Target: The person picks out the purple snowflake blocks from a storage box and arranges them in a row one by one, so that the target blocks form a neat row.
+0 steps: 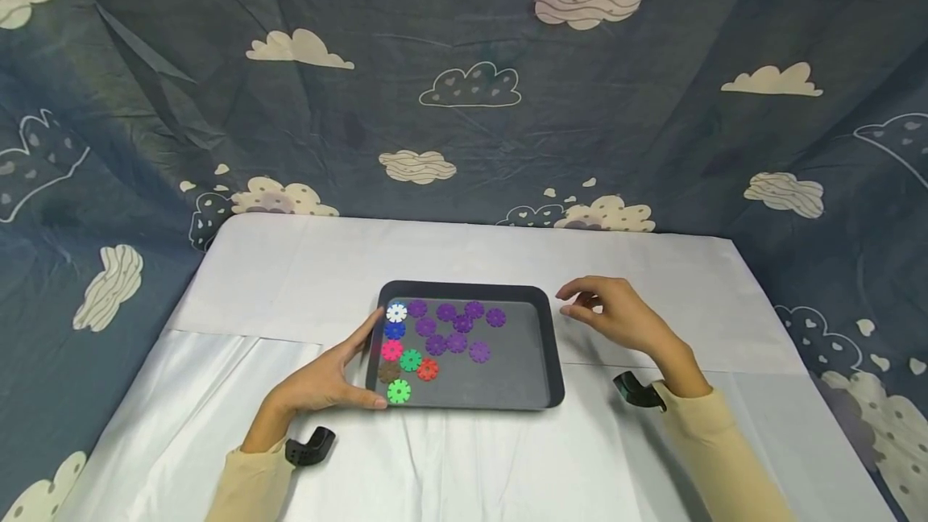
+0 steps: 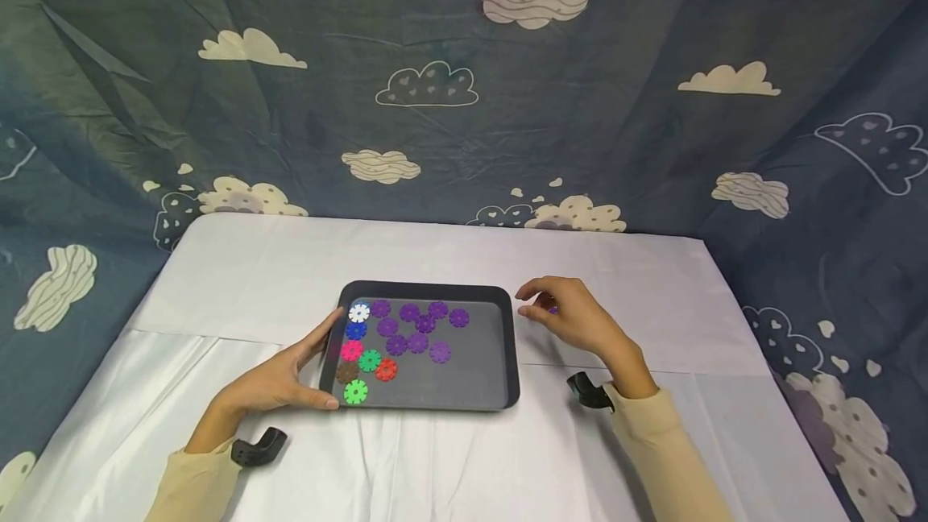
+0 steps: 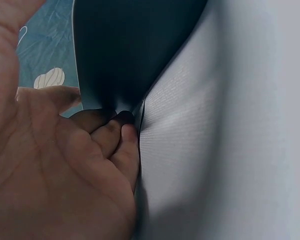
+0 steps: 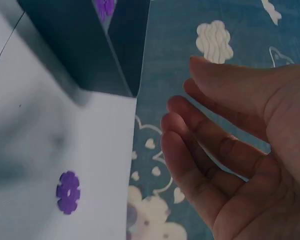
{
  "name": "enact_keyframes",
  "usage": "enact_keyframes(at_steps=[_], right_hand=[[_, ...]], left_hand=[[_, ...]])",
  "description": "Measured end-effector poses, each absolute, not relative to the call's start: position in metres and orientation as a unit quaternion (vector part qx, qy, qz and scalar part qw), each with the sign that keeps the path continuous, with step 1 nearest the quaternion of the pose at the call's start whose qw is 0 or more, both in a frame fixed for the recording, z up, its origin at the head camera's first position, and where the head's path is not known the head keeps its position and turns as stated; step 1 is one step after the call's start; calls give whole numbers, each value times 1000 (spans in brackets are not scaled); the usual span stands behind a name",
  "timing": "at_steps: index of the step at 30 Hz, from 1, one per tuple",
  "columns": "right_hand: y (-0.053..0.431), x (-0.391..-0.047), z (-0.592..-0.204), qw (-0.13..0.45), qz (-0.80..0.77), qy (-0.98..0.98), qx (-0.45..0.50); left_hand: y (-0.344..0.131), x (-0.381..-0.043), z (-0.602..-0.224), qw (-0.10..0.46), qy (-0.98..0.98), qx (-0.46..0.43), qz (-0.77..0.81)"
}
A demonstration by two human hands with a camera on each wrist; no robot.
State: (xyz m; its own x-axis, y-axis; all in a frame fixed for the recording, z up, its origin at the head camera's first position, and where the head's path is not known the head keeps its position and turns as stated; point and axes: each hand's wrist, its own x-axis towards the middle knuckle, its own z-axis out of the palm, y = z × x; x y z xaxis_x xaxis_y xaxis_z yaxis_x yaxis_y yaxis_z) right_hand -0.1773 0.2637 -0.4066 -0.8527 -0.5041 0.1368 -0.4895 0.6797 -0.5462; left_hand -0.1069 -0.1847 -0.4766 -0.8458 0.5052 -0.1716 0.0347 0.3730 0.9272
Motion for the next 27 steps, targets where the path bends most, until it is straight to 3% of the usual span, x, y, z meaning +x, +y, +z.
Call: enact_keyframes(at_steps=[12, 27], right_hand=[[228, -191, -384, 117, -231, 903, -345], [184, -203, -392, 203, -207, 852, -437]], left_hand=[[-185, -107, -477, 215, 799, 176, 534], [-186, -107, -478, 214, 799, 173, 534]])
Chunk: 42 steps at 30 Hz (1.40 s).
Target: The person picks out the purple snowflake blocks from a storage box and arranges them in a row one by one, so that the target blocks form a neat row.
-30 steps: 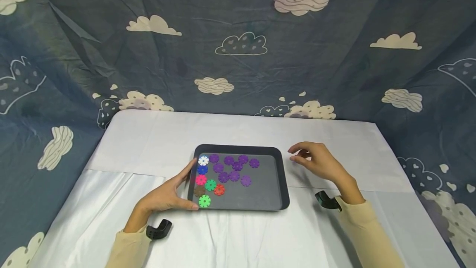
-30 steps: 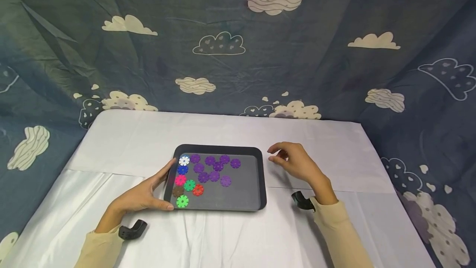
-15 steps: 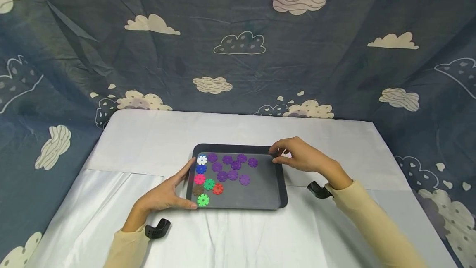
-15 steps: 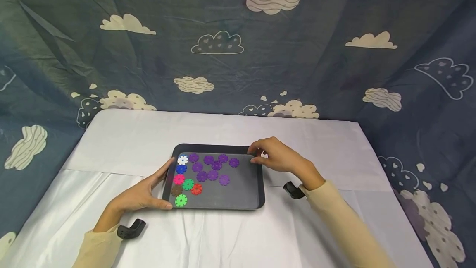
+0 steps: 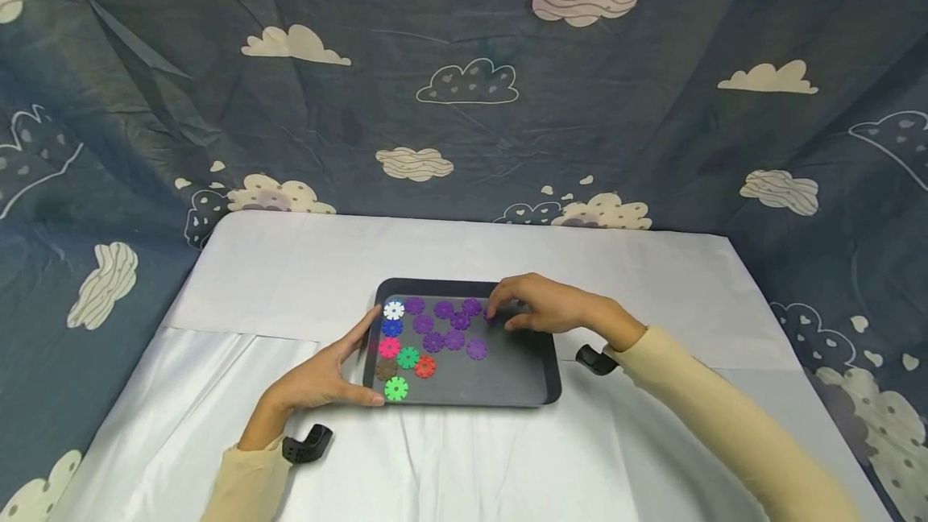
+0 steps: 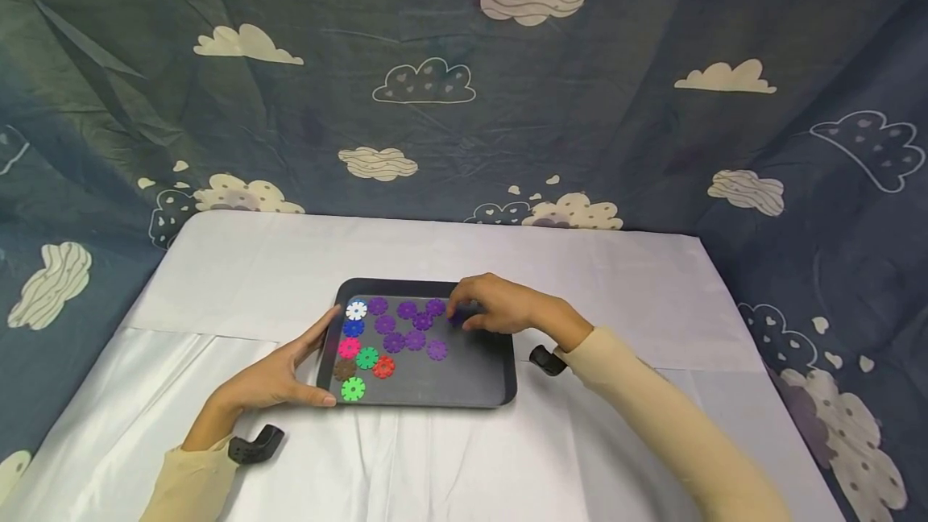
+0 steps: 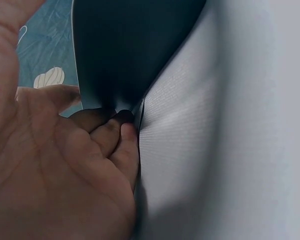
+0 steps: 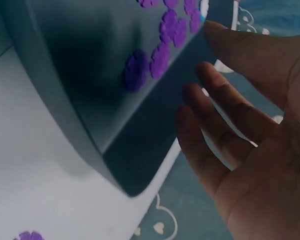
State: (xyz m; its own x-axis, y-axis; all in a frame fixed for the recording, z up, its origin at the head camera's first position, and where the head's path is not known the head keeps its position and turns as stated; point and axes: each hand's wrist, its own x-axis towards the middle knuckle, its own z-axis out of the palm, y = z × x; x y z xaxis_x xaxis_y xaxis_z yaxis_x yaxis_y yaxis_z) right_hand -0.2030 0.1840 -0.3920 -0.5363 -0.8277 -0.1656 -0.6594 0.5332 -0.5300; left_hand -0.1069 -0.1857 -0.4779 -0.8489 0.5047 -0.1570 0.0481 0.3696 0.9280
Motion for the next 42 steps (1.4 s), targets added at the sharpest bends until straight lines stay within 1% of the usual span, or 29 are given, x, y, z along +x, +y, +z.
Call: enact_keyframes(at_steps=[4, 8, 15, 22, 29, 42], right_hand=[[173, -206, -396, 237, -202, 838, -449], [164, -210, -400, 257, -196, 827, -460], [152, -213, -405, 291, -182, 826, -447], [145, -212, -409, 295, -175, 823, -453], [141, -209, -414, 314, -160, 829, -434], [137, -209, -421, 310, -135, 834, -436]], left_hand=[[-186, -107, -477, 214, 799, 172, 535], [-187, -106, -476, 213, 800, 169, 535], [-187, -106, -476, 216, 803, 164, 531], [-186, -105, -476, 222, 799, 164, 534], [-186, -105, -477, 223, 798, 164, 535], [-185, -106, -477, 221, 802, 164, 530]])
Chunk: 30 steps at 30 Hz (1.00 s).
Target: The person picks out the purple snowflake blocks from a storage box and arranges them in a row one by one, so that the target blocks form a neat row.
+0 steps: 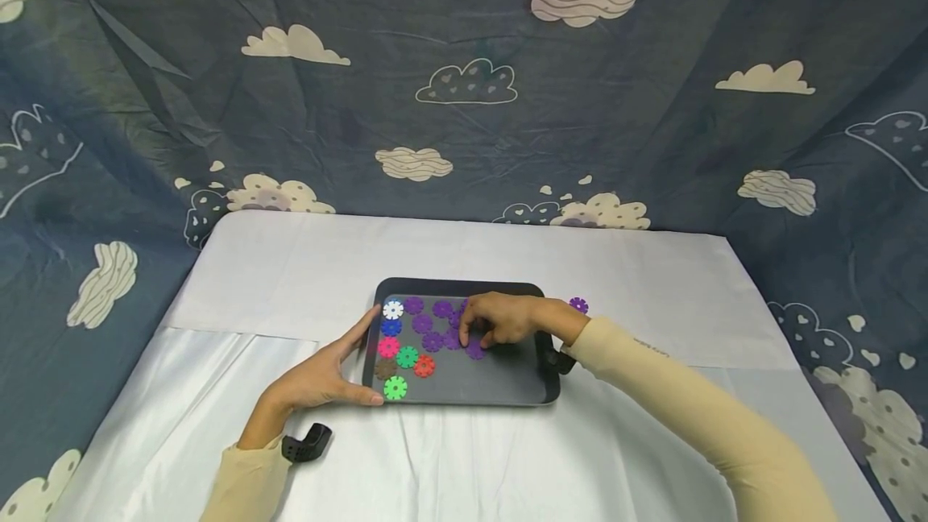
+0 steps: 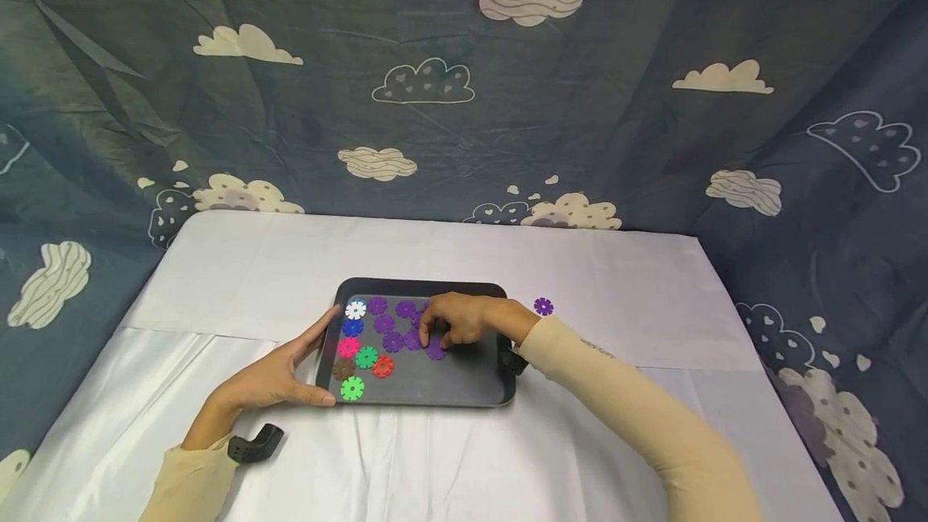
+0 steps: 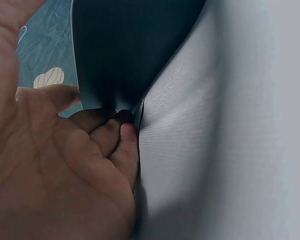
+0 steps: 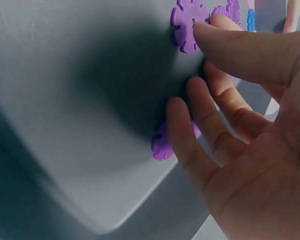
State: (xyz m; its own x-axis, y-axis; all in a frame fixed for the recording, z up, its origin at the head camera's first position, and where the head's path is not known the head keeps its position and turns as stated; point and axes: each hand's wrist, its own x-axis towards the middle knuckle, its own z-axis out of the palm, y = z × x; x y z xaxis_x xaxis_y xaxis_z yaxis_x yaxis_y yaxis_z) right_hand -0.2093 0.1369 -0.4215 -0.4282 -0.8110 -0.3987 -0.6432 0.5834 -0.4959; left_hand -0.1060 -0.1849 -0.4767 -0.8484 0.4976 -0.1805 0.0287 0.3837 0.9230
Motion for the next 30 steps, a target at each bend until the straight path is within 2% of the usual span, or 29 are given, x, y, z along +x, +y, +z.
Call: enact_keyframes(at_steps=[14, 30], right_hand=[[134, -206, -424, 326, -108, 838, -425], [140, -201, -424, 272, -90, 830, -478]], left_hand=[[-185, -106, -476, 221, 804, 164, 528], [-184, -105, -475, 221, 807, 164, 523]])
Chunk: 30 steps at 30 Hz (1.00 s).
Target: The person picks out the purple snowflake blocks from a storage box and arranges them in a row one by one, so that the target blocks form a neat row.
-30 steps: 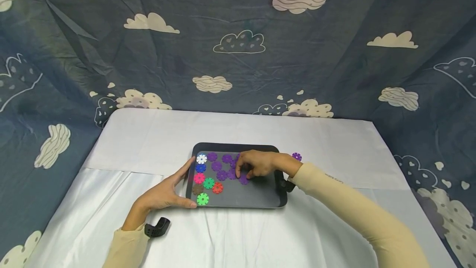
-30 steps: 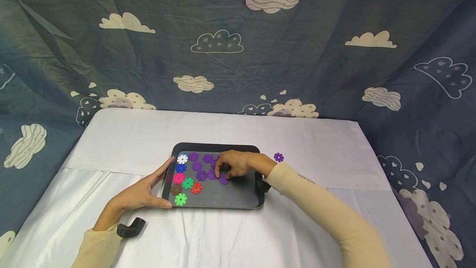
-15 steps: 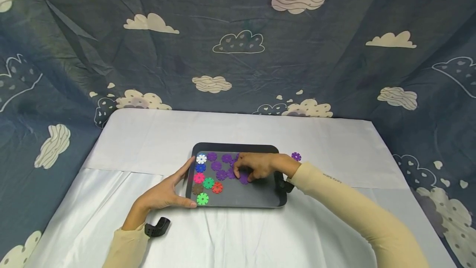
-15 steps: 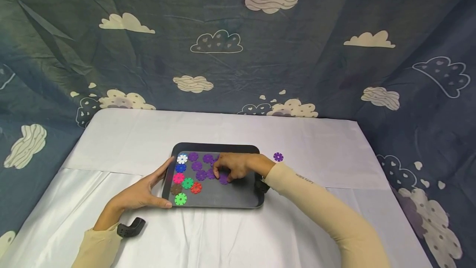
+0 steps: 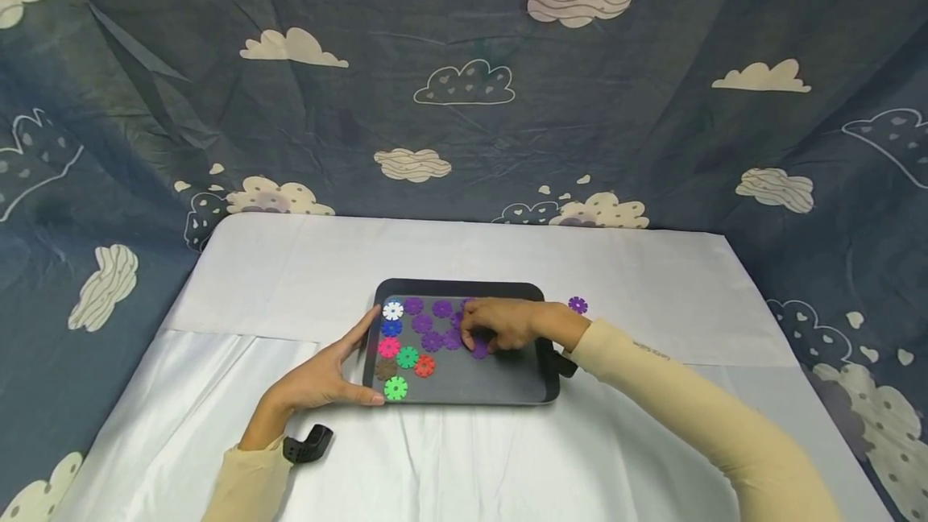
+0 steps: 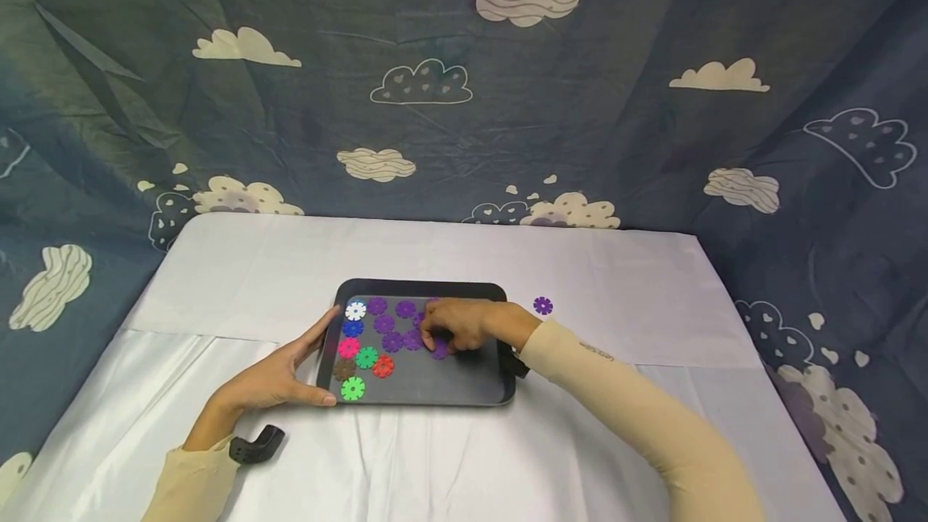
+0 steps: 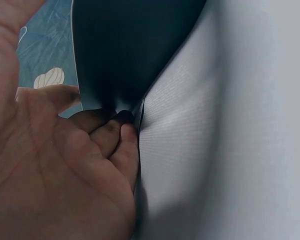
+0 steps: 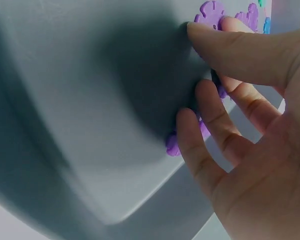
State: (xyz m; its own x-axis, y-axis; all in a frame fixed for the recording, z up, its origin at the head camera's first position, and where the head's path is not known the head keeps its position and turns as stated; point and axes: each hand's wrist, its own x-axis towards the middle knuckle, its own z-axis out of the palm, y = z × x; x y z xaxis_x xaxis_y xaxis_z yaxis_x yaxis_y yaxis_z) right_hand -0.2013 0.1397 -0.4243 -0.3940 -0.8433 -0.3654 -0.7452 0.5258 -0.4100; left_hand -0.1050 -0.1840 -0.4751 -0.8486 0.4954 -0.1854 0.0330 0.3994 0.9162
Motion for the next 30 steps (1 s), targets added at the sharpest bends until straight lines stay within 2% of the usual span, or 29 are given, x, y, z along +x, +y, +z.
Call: enact_keyframes(at_steps=[13, 30], right_hand=[[135, -194, -427, 253, -78, 835, -482], [135, -193, -425, 246, -48, 855, -454]], left_hand=[[-189, -98, -478, 222, 811, 154, 518], [-184, -105, -476, 221, 805, 161, 526]])
